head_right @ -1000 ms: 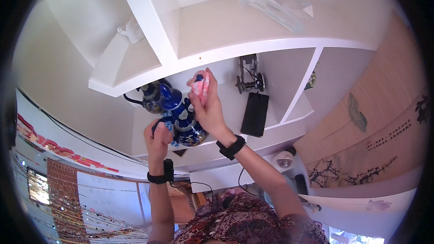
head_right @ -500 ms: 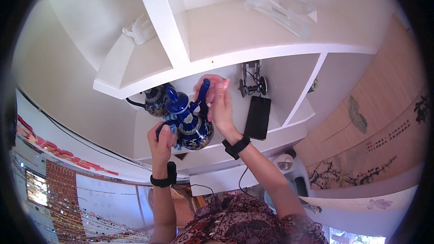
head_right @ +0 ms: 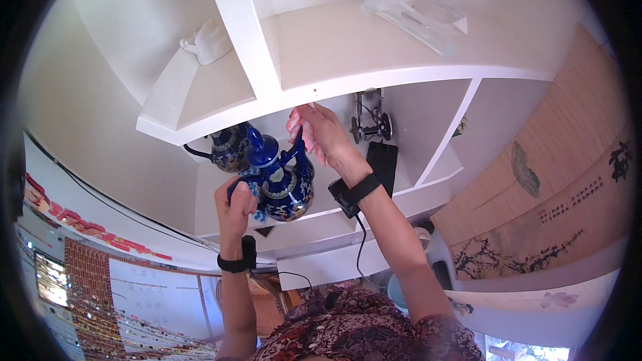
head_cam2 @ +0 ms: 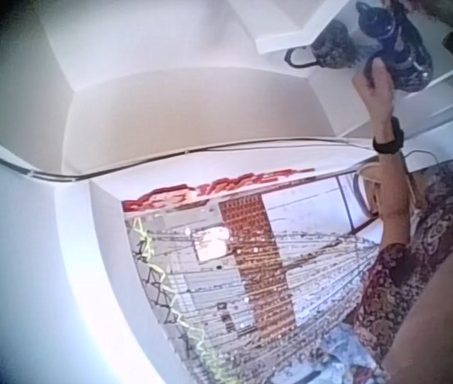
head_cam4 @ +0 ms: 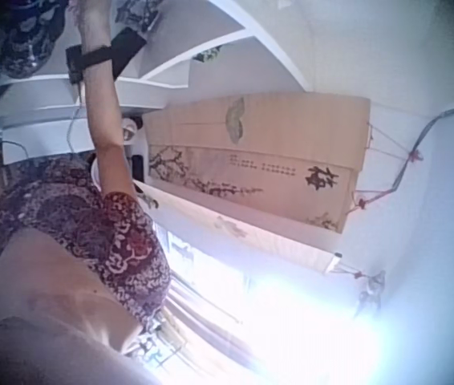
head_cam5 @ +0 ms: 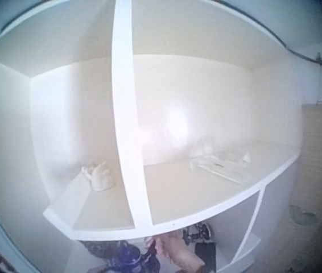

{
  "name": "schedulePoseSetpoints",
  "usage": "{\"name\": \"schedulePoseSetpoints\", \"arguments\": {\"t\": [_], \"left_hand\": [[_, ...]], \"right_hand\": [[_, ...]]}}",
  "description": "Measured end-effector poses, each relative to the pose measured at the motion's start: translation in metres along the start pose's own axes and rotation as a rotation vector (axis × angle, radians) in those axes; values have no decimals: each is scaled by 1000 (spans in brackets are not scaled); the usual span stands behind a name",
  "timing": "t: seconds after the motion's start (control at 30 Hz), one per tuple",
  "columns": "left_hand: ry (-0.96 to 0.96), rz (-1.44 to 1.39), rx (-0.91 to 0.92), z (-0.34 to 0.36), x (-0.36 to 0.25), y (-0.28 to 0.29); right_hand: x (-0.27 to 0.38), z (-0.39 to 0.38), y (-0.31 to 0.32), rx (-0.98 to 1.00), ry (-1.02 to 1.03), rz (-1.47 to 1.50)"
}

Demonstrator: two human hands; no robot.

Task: Cleaning and organizing decorative shelves using a cloth.

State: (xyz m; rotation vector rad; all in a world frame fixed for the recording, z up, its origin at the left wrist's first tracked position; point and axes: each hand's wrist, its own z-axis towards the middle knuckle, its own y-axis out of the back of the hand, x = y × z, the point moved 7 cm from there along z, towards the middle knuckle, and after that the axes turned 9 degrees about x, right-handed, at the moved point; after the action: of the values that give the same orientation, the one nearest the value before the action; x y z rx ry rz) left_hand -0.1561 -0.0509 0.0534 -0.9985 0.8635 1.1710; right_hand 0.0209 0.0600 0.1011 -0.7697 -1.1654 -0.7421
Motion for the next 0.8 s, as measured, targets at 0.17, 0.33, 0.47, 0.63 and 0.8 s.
{"name": "schedulePoseSetpoints", "arguments": {"t": [0.17,0.33,0.47,0.63,0.8], "left_hand": [[-27,-4,-21,1,0,-1],[-52,21,-43,0,1,3],[-23,-59,17,-1,5,8],[-14,21,4,0,0,1],[-11,-3,-26,-2,0,8]], "right_hand": [[-10,10,2,81,-11,141],[-15,6,3,87,-62,196],[-8,-6,-3,60,3,217],[4,-35,21,-405,342,184],[21,-33,-15,-172,270,-250]]}}
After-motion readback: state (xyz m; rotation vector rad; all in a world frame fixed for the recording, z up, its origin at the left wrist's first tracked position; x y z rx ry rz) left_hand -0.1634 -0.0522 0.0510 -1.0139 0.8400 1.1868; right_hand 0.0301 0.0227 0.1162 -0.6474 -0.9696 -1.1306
